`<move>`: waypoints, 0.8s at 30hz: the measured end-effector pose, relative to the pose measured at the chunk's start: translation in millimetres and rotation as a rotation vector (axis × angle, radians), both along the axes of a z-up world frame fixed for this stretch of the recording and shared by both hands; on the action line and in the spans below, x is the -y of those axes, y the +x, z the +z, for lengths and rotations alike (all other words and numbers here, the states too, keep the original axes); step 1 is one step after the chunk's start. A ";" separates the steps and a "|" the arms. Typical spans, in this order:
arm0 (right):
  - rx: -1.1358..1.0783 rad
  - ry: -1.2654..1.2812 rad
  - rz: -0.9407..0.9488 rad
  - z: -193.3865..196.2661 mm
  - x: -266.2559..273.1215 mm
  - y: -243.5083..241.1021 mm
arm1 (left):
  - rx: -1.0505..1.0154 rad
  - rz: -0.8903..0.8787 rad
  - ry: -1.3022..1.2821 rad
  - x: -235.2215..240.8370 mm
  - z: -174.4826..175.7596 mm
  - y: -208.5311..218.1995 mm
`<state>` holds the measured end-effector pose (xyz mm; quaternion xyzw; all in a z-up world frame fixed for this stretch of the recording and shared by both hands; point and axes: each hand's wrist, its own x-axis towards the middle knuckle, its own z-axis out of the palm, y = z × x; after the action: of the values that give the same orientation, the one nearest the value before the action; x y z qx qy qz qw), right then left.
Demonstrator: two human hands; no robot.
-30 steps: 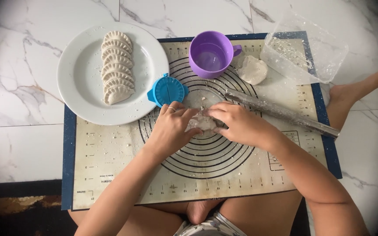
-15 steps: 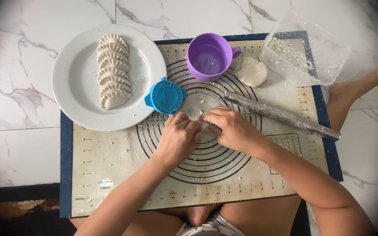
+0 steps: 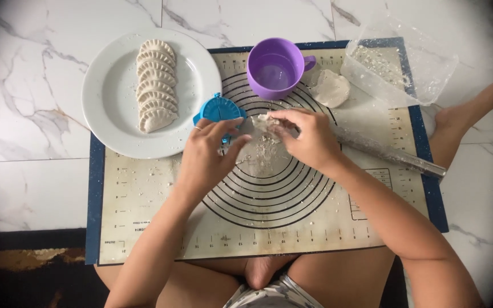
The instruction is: Preparing dumplings by rolling out dough and using a plastic mold to shape them.
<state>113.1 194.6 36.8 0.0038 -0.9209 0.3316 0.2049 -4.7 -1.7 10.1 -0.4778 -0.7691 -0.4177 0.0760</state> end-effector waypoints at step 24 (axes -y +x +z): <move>0.028 0.193 0.070 -19.0 -24.9 0.3 | -0.032 0.097 0.049 3.6 -16.4 -10.7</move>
<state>113.4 219.5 17.8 0.0512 -0.9506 0.2486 0.1789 -15.4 -5.3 -6.3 -0.4444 -0.7796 -0.4246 0.1202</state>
